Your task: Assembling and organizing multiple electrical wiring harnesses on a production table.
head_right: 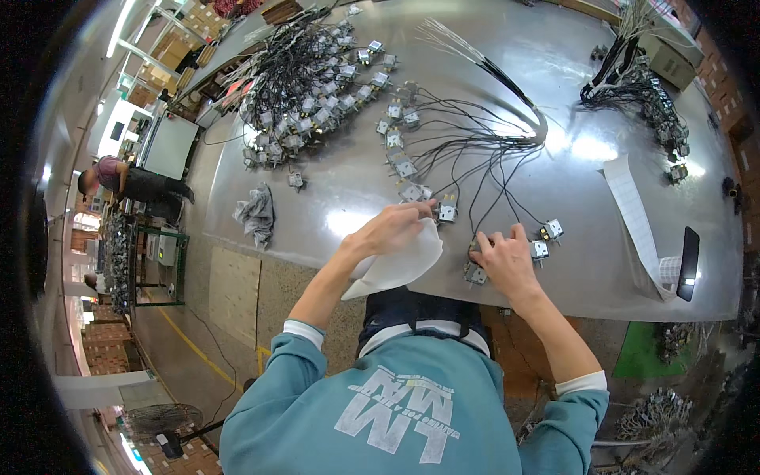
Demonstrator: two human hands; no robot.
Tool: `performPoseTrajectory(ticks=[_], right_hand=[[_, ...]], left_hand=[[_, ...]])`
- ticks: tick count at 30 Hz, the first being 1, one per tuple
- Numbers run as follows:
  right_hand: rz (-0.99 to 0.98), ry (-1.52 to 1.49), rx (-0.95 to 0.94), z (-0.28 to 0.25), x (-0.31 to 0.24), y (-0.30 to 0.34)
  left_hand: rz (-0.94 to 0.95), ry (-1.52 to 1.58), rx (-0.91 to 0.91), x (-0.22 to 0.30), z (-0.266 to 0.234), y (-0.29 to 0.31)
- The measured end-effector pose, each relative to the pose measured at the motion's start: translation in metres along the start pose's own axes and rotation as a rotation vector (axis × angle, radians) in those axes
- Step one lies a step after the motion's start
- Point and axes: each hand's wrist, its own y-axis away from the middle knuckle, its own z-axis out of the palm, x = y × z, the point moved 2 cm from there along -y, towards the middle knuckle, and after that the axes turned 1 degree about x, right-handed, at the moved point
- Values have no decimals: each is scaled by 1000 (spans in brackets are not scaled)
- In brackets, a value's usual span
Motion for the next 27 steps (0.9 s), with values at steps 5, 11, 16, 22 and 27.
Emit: performPoseTrajectory(ticks=[5,11,16,22,27], right_hand=[[24,-87,71,8,-9,-8],[-3,-375,-6,-19,19,2],[200,-326,348,-51,60,23],[328,-178,303,21,78,36],[376,-383,348,38,52,24]], left_hand=[[34,-37,61,-4,1,1],[-92,24,39,-4,-11,8],[-94,-3,54,-5,-9,5],[-197,-59,33,2,-8,-4],[-219,-94,200,14,8,-1]])
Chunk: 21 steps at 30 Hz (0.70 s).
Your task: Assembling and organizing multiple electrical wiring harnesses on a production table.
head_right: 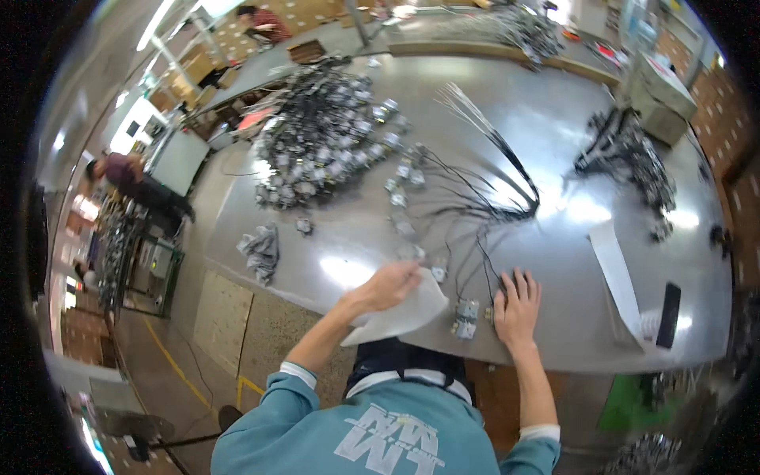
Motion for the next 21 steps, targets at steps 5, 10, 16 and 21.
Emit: performPoseTrajectory(ticks=[5,10,16,21], right_hand=[[58,141,-2,8,-23,12],[17,-78,-123,-46,-68,7],[232,-1083,-372,-48,-130,8],[153,-810,-295,-39,-149,-3]], left_hand=[[-159,12,96,46,-7,14],[-66,135,304,71,6,38],[-27,272,454,84,13,54],[-59,355,530,83,-3,67]])
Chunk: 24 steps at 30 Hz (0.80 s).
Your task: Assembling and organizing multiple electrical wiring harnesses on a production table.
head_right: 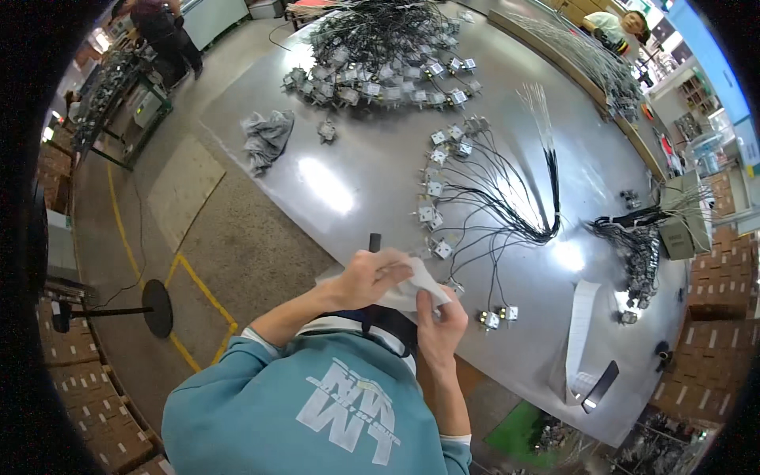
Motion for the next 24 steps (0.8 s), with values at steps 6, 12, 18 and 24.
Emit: performPoseTrajectory(ticks=[6,12,18,24], right_hand=[[-150,155,17,4,-20,-4],[-472,393,-95,3,-49,-7],[-10,686,623,-97,-39,-56],[-470,1409,643,-218,-71,-130]], left_hand=[[-138,186,-87,-2,-17,13],[-92,413,-3,-8,-27,37],[-313,-79,-555,-69,-28,64],[-130,-235,-279,-106,-46,55]])
